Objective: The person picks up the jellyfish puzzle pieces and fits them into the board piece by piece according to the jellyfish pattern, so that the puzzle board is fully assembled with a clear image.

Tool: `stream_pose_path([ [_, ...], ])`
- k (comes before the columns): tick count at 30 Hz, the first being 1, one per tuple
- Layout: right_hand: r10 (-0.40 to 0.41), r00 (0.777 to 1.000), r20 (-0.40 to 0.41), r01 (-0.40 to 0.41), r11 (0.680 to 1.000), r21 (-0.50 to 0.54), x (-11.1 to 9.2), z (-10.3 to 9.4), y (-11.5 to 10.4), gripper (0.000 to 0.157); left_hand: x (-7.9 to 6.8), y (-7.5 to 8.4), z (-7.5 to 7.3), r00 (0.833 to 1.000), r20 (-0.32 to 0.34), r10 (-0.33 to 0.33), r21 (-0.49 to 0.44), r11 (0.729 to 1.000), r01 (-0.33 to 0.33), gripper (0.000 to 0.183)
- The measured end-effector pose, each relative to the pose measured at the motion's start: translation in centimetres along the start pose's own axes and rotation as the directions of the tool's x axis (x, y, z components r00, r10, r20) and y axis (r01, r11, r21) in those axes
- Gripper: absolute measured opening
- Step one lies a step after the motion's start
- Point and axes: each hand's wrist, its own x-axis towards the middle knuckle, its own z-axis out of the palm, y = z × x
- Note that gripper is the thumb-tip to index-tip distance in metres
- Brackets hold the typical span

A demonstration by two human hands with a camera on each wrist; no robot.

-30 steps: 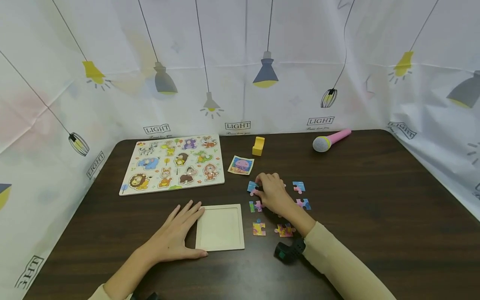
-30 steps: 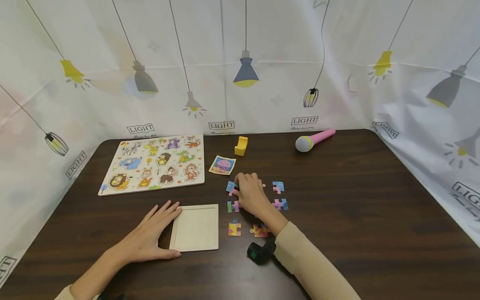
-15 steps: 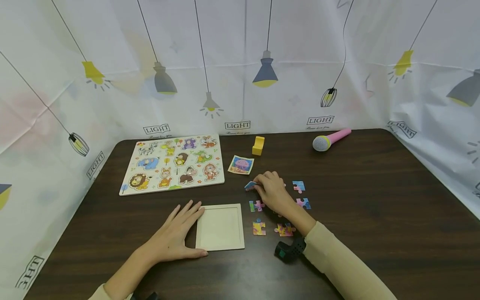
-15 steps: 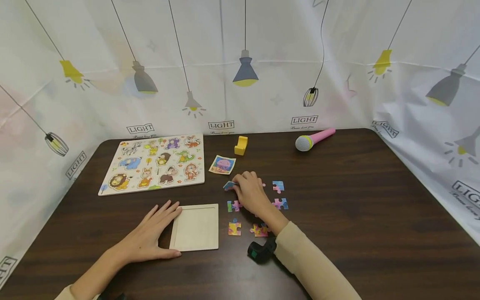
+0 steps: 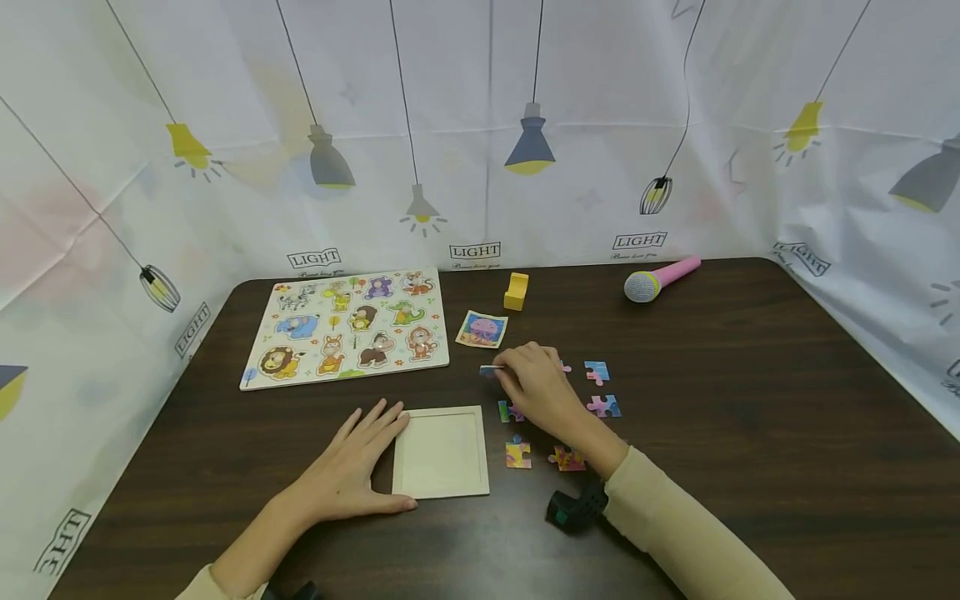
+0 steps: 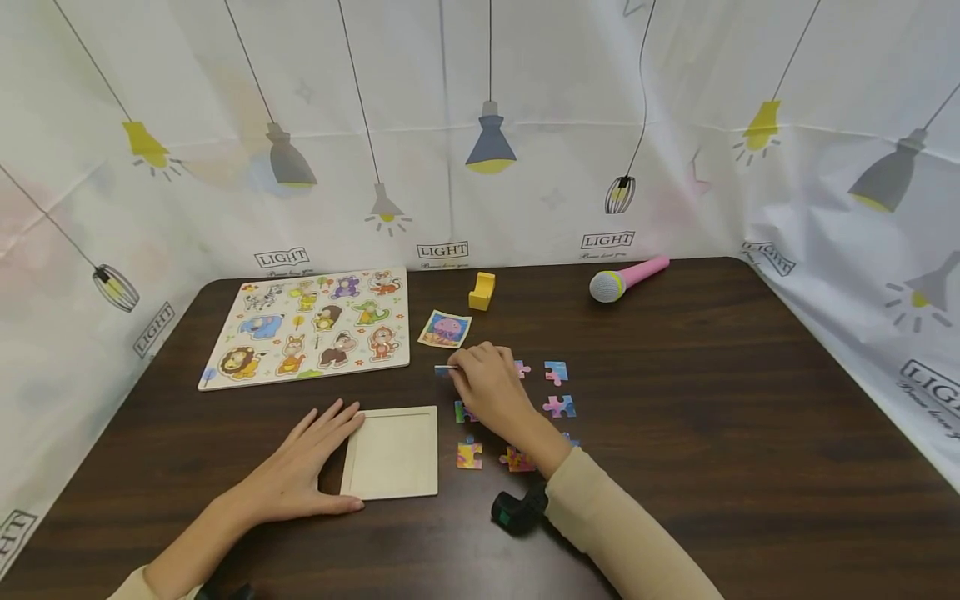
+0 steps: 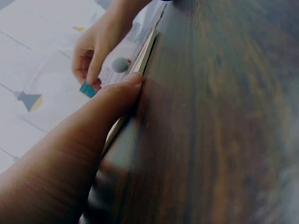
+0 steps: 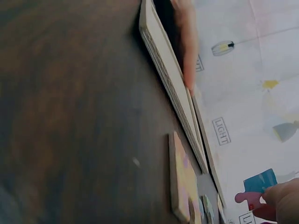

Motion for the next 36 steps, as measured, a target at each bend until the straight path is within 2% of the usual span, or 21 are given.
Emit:
stream_pose_path([
  [6, -0.041, 0.999, -0.006, 0.041, 0.999, 0.003, 0.0, -0.1, -1.2, 0.005, 0.1, 0.1, 0.2, 1.0, -0.01, -0.01, 0.024, 1.0, 0.01, 0.102],
  [15, -0.034, 0.999, 0.014, 0.032, 0.991, 0.132, 0.0, 0.4, -2.3, 0.011, 0.4, 0.4, 0.2, 0.999, -0.014, -0.053, 0.028, 0.998, 0.053, 0.104],
  [21, -0.016, 0.998, 0.063, -0.003, 0.961, 0.277, -0.1, 0.8, -3.5, 0.016, 0.2, 0.4, 0.3, 0.998, -0.016, -0.056, 0.028, 0.998, 0.056, 0.107],
  [28, -0.002, 0.992, 0.126, -0.053, 0.904, 0.424, 0.1, 1.5, -4.8, 0.013, 0.2, 0.2, 0.1, 0.998, -0.031, -0.052, -0.018, 0.998, 0.052, 0.107],
  [36, -0.004, 0.988, 0.153, -0.07, 0.878, 0.474, 0.1, 2.5, -6.1, 0.011, 0.1, 0.1, 0.1, 0.998, -0.042, -0.036, -0.047, 0.998, 0.034, 0.101],
])
